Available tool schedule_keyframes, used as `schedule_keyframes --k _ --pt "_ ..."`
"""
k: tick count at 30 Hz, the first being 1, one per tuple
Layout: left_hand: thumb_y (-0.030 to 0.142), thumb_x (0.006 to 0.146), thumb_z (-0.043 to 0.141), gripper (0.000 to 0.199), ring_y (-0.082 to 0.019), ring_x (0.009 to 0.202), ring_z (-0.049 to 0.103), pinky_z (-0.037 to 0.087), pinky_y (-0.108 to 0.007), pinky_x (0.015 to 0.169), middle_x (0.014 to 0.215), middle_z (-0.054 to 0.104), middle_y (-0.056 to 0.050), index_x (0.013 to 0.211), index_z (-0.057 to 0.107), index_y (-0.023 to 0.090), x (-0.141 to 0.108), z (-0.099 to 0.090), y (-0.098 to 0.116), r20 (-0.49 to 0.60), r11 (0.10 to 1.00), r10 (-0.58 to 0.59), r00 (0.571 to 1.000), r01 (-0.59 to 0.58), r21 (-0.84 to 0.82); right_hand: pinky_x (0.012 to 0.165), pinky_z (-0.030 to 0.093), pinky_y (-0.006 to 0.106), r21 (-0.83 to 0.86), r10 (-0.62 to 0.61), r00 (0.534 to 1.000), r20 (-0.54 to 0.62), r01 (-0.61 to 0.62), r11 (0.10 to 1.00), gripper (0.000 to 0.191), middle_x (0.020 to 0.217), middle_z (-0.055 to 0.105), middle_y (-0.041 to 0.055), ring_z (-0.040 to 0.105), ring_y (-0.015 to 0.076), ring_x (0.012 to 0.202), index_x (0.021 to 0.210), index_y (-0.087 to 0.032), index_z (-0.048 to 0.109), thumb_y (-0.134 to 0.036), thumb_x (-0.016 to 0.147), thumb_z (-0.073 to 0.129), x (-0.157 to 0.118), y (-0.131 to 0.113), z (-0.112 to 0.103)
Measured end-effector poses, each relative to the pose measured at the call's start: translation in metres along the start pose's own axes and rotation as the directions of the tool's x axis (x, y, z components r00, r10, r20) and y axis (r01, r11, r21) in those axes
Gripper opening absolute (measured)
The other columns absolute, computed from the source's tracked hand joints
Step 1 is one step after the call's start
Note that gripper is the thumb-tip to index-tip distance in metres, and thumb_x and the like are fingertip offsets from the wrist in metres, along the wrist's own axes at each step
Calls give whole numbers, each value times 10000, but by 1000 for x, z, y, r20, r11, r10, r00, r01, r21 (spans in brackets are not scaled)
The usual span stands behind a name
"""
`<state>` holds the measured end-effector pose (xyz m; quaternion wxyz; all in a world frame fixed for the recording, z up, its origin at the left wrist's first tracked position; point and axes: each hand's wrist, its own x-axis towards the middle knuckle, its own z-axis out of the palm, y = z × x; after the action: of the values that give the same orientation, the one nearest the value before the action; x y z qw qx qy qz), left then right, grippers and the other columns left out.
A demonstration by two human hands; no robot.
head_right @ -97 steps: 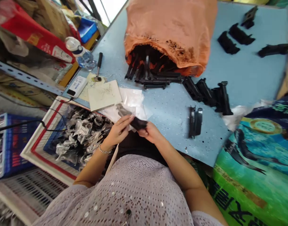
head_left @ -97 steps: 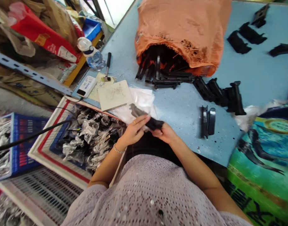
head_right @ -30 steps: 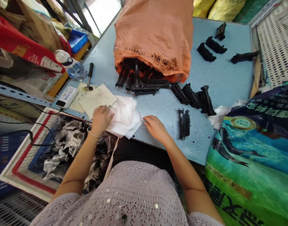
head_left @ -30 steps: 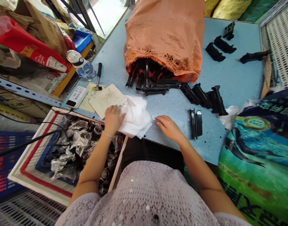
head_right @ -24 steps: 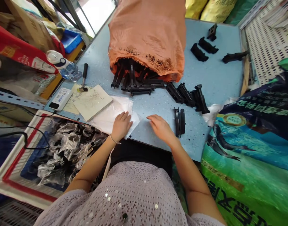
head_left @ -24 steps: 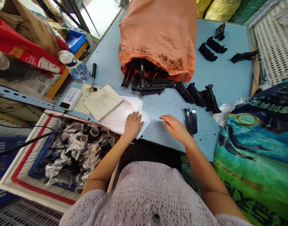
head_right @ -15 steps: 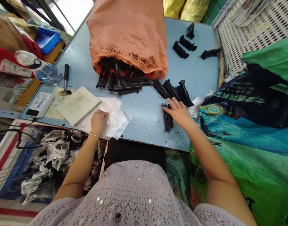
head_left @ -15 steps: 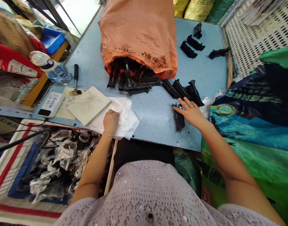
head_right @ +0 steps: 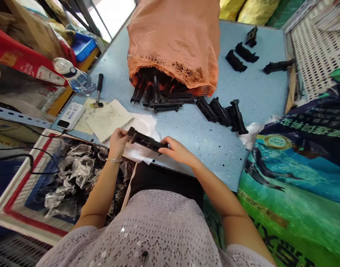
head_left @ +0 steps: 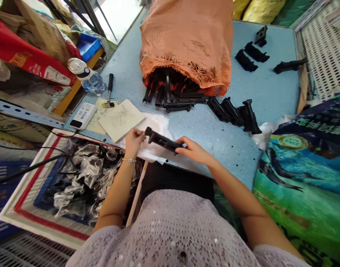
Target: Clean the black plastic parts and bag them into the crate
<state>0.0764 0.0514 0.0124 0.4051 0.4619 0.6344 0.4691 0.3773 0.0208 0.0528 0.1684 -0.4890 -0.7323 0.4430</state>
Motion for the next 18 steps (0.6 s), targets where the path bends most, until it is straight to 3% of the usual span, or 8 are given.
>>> schedule_keyframes --k 2,3,6,8,10,13,16,18 --pt "213 794 579 24 -205 837 662 526 -348 791 894 698 -66 801 595 197 0 -9 7 -11 960 176 984 -169 222 861 517 402 -184 -45 997 -55 34 982 164 1091 679 96 612 277 1052 1044 -205 598 -343 958 618 16 -15 22" --pt "192 820 538 93 -230 928 668 523 -379 864 962 707 -88 830 630 194 -1 -16 10 14 910 243 970 -233 343 872 509 422 -281 -52 995 -89 25 959 153 1097 668 114 585 299 1081 1034 -199 599 -322 950 633 22 -19 29" --pt "199 846 541 156 -257 987 666 506 -414 941 1011 711 -103 902 686 190 -1 -36 14 82 834 248 965 -256 489 867 503 442 -412 -75 986 -149 7 911 162 1127 649 139 544 328 1105 1060 -191 592 -302 951 639 27 -25 37" --pt "241 803 645 141 -220 872 670 531 -375 863 918 696 -64 935 654 193 0 -41 13 44 916 153 987 -158 369 870 502 442 -398 -92 980 -175 15 917 165 1117 649 127 542 325 1087 1073 -194 587 -312 965 625 25 -26 36" --pt "255 712 757 303 -174 771 656 538 -319 774 828 659 -9 948 575 202 4 -36 9 -2 987 61 998 -60 152 883 499 439 -356 -106 969 -224 21 934 154 1103 646 113 544 313 1071 1079 -203 583 -318 979 604 23 -28 34" --pt "238 669 780 409 -135 687 636 522 -271 693 755 620 37 934 470 218 9 -19 2 35 996 -12 999 16 -92 892 499 433 -346 -148 955 -258 51 937 145 1116 639 106 535 305 1079 1098 -219 585 -314 988 587 22 -32 33" --pt "227 688 737 354 -129 659 626 506 -266 674 738 618 38 914 464 216 9 -6 -2 88 993 -29 996 39 -109 867 507 447 -470 -166 962 -216 46 882 162 1163 632 132 505 336 1114 1107 -211 603 -293 968 618 25 -32 32" --pt "235 685 741 325 -130 673 623 494 -265 681 751 622 32 887 487 210 7 -7 -3 45 999 -4 999 6 -32 825 516 453 -550 -143 972 -185 18 835 181 1181 625 155 489 358 1119 1109 -196 617 -278 949 643 26 -30 31"
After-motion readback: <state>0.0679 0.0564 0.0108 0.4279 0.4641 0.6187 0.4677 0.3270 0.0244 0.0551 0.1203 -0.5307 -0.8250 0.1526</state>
